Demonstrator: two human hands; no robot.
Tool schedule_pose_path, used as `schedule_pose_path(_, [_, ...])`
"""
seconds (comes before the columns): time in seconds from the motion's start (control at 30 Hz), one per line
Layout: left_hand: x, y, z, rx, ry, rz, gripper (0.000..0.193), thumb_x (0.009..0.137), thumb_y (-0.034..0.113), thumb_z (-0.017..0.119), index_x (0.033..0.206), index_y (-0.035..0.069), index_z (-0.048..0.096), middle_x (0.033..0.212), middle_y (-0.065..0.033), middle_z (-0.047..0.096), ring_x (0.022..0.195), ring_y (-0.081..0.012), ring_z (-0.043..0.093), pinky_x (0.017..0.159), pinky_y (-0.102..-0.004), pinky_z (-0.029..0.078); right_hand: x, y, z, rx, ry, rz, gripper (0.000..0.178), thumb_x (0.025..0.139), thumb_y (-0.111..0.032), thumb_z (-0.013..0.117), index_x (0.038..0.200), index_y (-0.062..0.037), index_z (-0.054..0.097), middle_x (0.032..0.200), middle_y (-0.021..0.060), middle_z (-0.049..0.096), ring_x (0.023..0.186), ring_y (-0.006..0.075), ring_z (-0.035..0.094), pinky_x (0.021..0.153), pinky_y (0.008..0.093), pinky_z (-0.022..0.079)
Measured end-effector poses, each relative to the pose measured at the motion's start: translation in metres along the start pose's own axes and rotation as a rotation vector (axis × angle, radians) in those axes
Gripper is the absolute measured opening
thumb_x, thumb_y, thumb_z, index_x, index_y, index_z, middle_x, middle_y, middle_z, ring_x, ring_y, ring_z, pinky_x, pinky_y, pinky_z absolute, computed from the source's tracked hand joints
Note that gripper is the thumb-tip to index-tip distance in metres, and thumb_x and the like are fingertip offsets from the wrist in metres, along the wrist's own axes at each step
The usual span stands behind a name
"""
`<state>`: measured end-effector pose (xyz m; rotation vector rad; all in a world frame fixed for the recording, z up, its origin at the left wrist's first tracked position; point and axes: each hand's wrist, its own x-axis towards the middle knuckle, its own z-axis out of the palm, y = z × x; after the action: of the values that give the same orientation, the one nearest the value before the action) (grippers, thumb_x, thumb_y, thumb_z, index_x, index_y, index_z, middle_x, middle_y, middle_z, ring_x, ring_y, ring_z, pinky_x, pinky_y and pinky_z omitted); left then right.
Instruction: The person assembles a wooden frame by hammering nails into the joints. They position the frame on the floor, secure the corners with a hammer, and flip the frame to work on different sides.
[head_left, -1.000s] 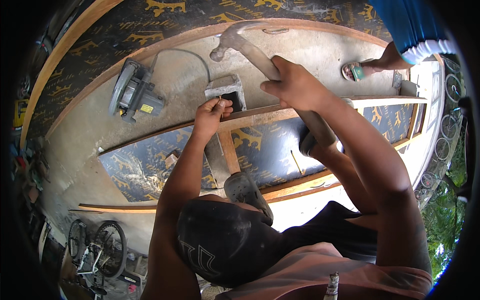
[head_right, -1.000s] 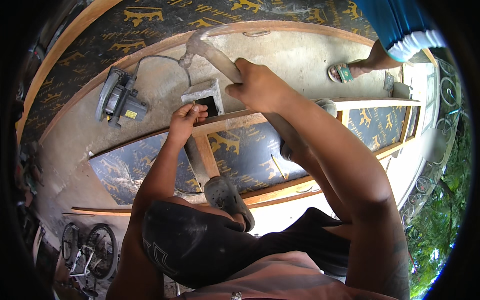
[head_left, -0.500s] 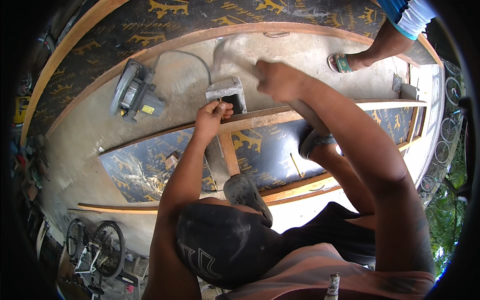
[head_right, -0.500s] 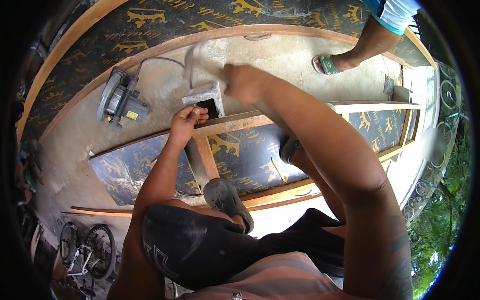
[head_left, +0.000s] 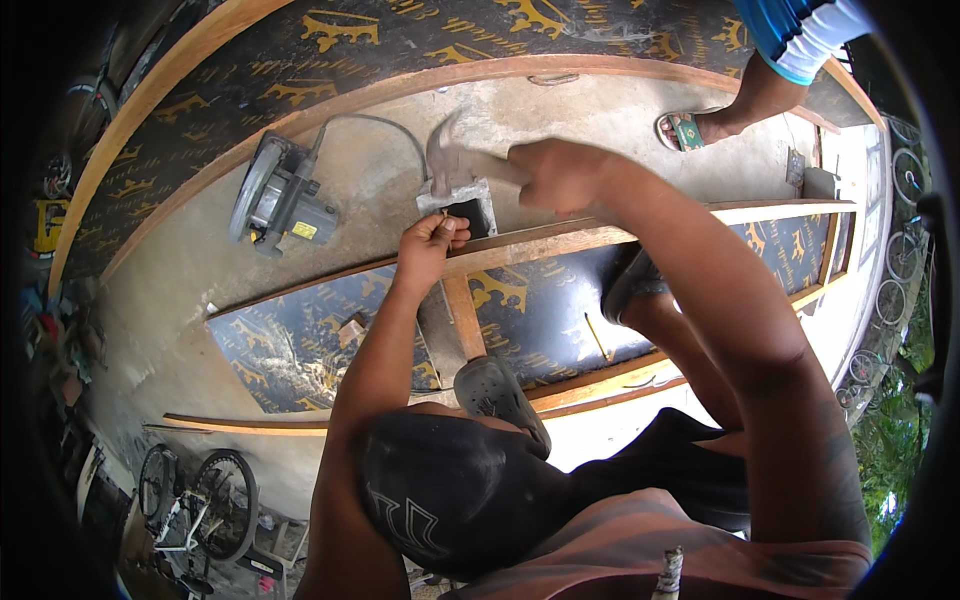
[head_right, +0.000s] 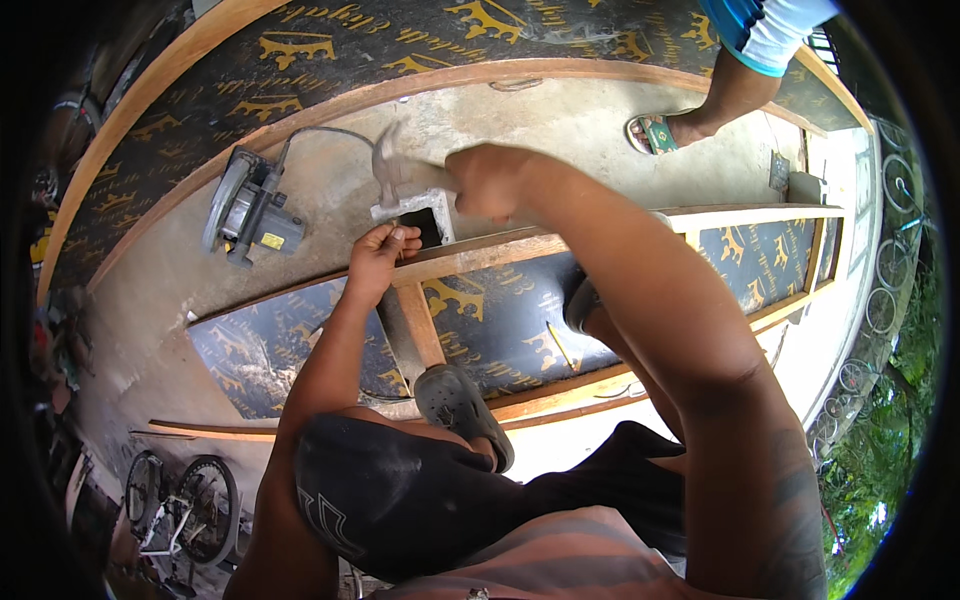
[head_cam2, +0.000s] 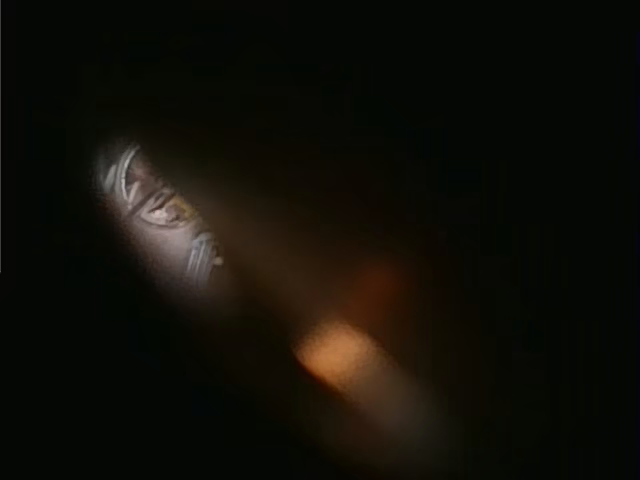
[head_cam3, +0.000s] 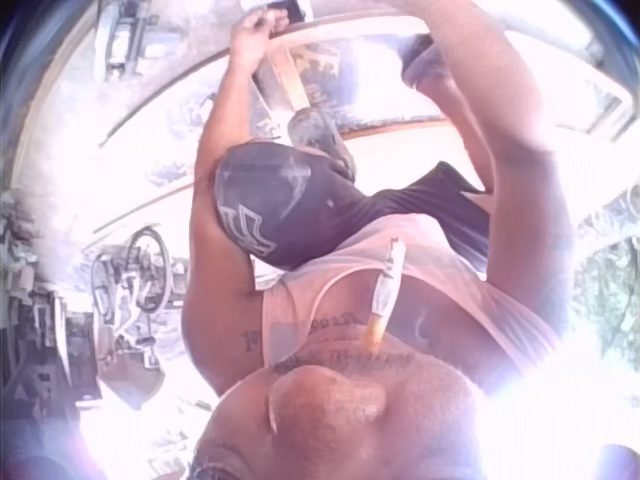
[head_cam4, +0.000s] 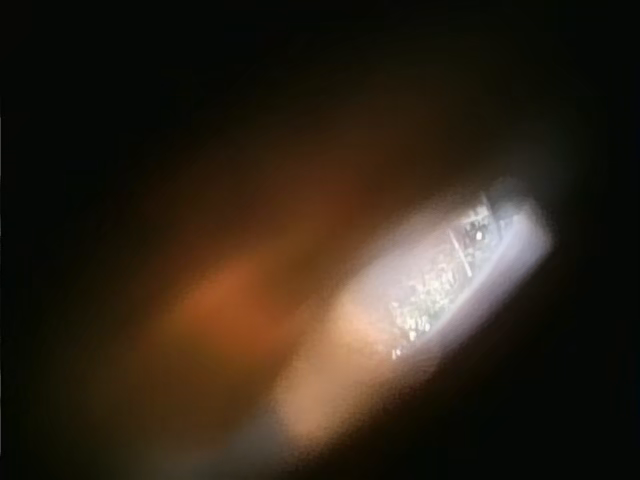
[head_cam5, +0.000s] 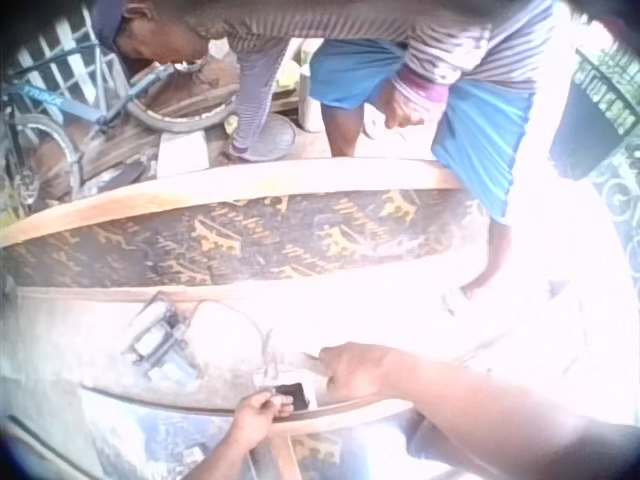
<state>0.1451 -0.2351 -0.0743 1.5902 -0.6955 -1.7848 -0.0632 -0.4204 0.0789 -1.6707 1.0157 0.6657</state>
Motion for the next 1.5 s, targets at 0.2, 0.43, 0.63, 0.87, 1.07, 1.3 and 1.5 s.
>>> schedule_pose_path(0.2, [0.000,-0.002,-0.004,0.004,0.000,-0.005,0.029,0.111,0.019,0.055,0.115,-0.004,0.072,0.103,-0.0104,0.075,0.091,-0.0162,0.071,0.083,-0.0316,0.059,-0.004,-0.011,0.009,0.186,0.322,0.029,0.034,0.093,-0.016,0.064,0.117,0.0056,0.056,0.088,0.0226,0.072,0.070,0.0321,0.073,0.073,0.0419,0.060])
schedule_pose_path(0.43, [-0.004,-0.011,-0.011,0.023,0.062,0.057,0.031,0.111,0.023,0.056,0.119,-0.004,0.070,0.105,-0.0086,0.075,0.094,-0.0156,0.071,0.087,-0.0318,0.058,-0.002,0.003,-0.019,0.146,0.070,-0.002,0.036,0.092,-0.017,0.067,0.118,0.0059,0.057,0.090,0.0194,0.071,0.068,0.0263,0.073,0.060,0.0397,0.059])
schedule_pose_path(0.63, [-0.051,-0.041,-0.034,0.405,0.299,0.091,0.053,0.104,0.038,0.067,0.140,0.001,0.058,0.112,-0.0108,0.073,0.101,-0.0200,0.070,0.088,-0.0358,0.056,0.001,0.004,-0.004,0.480,0.352,0.121,0.028,0.093,-0.014,0.066,0.111,0.0029,0.054,0.079,0.0148,0.066,0.059,0.0210,0.067,0.054,0.0376,0.055])
schedule_pose_path(0.87, [-0.095,-0.054,0.010,0.529,0.293,-0.012,0.076,0.098,0.044,0.070,0.152,0.001,0.039,0.148,-0.0281,0.044,0.125,-0.0454,0.057,0.096,-0.0485,0.055,0.008,0.002,-0.047,0.180,0.110,-0.025,0.038,0.092,-0.018,0.068,0.122,0.0032,0.058,0.093,0.0177,0.069,0.063,0.0237,0.069,0.056,0.0391,0.058])
schedule_pose_path(1.07, [-0.111,-0.064,0.018,0.856,0.030,-0.186,0.077,0.099,0.045,0.067,0.148,-0.002,0.032,0.142,-0.0320,0.043,0.124,-0.0528,0.055,0.101,-0.0581,0.051,0.017,0.009,-0.021,0.455,0.553,-0.003,0.036,0.092,-0.020,0.070,0.114,0.0033,0.053,0.089,0.0179,0.067,0.065,0.0220,0.069,0.057,0.0384,0.057])
schedule_pose_path(1.3, [-0.114,-0.061,0.021,0.771,0.009,-0.273,0.081,0.100,0.044,0.066,0.148,-0.002,0.020,0.146,-0.0338,0.039,0.116,-0.0551,0.061,0.093,-0.0588,0.055,-0.002,0.008,-0.047,0.099,0.082,0.022,0.033,0.097,-0.022,0.067,0.120,-0.0007,0.055,0.095,0.0171,0.068,0.068,0.0211,0.069,0.059,0.0391,0.057])
schedule_pose_path(1.5, [-0.109,-0.084,0.010,0.798,-0.091,-0.238,0.090,0.095,0.045,0.073,0.148,-0.003,0.018,0.141,-0.0349,0.048,0.115,-0.0538,0.064,0.095,-0.0555,0.055,0.008,-0.006,-0.037,0.467,0.638,0.061,0.037,0.092,-0.021,0.069,0.113,0.0049,0.053,0.082,0.0191,0.072,0.070,0.0311,0.075,0.063,0.0440,0.060])
